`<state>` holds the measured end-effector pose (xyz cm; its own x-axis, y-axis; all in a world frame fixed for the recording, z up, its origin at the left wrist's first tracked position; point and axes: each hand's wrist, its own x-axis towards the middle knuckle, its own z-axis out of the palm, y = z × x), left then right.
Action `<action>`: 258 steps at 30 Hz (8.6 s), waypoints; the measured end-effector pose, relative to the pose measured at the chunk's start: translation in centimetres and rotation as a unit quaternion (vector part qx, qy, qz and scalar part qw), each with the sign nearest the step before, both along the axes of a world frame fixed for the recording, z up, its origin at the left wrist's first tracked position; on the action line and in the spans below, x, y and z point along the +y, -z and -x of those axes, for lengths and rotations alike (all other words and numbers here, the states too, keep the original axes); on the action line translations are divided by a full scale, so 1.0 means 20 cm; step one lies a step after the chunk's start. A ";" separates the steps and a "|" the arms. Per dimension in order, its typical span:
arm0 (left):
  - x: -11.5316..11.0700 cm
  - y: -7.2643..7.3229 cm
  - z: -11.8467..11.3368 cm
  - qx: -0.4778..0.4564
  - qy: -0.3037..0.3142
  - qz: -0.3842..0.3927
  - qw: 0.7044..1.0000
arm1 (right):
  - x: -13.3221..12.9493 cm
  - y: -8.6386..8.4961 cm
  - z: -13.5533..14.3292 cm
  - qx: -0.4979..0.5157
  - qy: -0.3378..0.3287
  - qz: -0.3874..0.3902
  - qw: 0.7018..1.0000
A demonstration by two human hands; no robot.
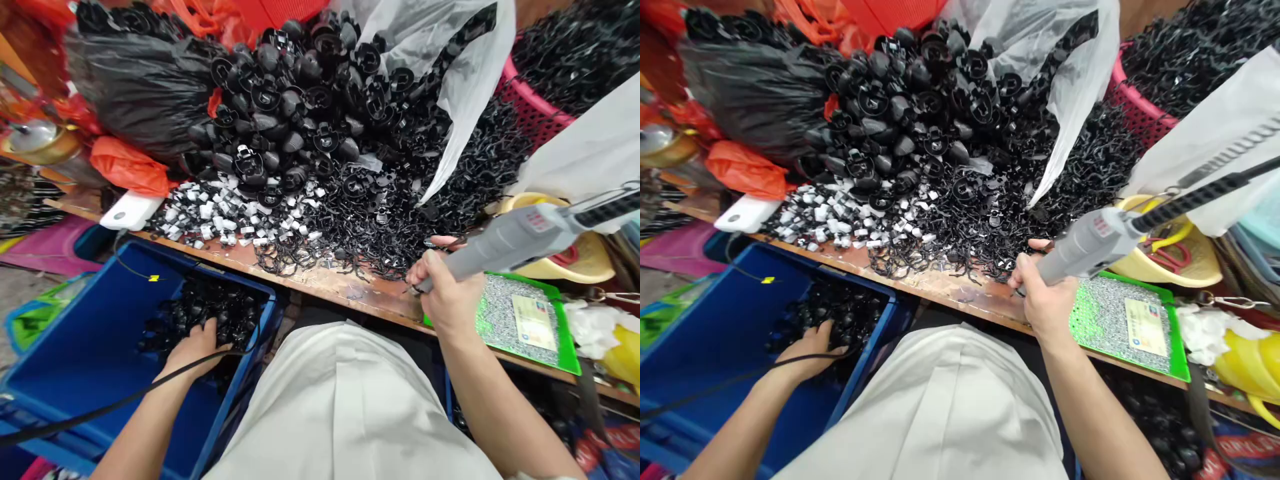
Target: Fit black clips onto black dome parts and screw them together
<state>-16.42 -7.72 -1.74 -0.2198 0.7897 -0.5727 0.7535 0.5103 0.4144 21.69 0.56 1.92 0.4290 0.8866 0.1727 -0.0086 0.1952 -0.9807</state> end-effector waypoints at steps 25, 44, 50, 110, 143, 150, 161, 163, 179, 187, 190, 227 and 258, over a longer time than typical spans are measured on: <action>0.35 -0.10 -0.48 -0.125 0.029 -0.335 0.934 | 0.06 0.13 0.41 -0.455 -0.359 0.107 0.807; 0.67 -0.02 -0.22 0.186 0.157 -0.344 0.907 | 0.22 0.04 0.56 -0.601 -0.468 0.141 0.633; 0.65 0.00 -0.28 0.141 0.155 -0.374 0.903 | 0.21 0.03 0.58 -0.623 -0.471 0.127 0.612; 0.46 -0.12 -1.00 -0.322 0.057 -0.254 0.910 | 0.02 0.02 0.13 -0.270 -0.175 0.154 0.934; 0.56 -0.23 -0.83 -0.624 -0.249 -0.073 0.737 | 0.52 -0.09 0.33 -0.348 -0.187 -0.010 0.919; 0.56 -0.20 -0.80 -0.661 -0.225 -0.023 0.715 | 0.43 -0.15 0.28 -0.331 -0.218 -0.056 0.916; 0.52 -0.16 -0.92 -0.648 -0.119 0.019 0.752 | -0.04 -0.04 0.12 -0.258 -0.254 0.069 0.930; 0.50 -0.17 -0.94 -0.664 -0.102 0.030 0.740 | -0.03 -0.03 0.12 -0.269 -0.230 0.088 0.931; 0.44 -0.18 -0.84 -0.421 0.137 0.011 0.897 | -0.14 -0.05 0.19 -0.356 -0.342 0.157 0.856; 0.48 -0.20 -0.84 -0.422 0.144 0.053 0.893 | -0.15 -0.01 0.19 -0.264 -0.329 0.145 0.895; 0.49 -0.19 -0.83 -0.447 0.124 0.071 0.883 | -0.15 -0.02 0.18 -0.233 -0.331 0.153 0.902; 0.46 -0.13 -0.95 -0.540 -0.093 -0.047 0.835 | 0.01 -0.01 0.22 -0.269 -0.201 0.135 0.932; 0.40 -0.09 -0.85 -0.434 0.054 -0.067 0.897 | -0.03 -0.04 0.20 -0.304 -0.352 0.105 0.879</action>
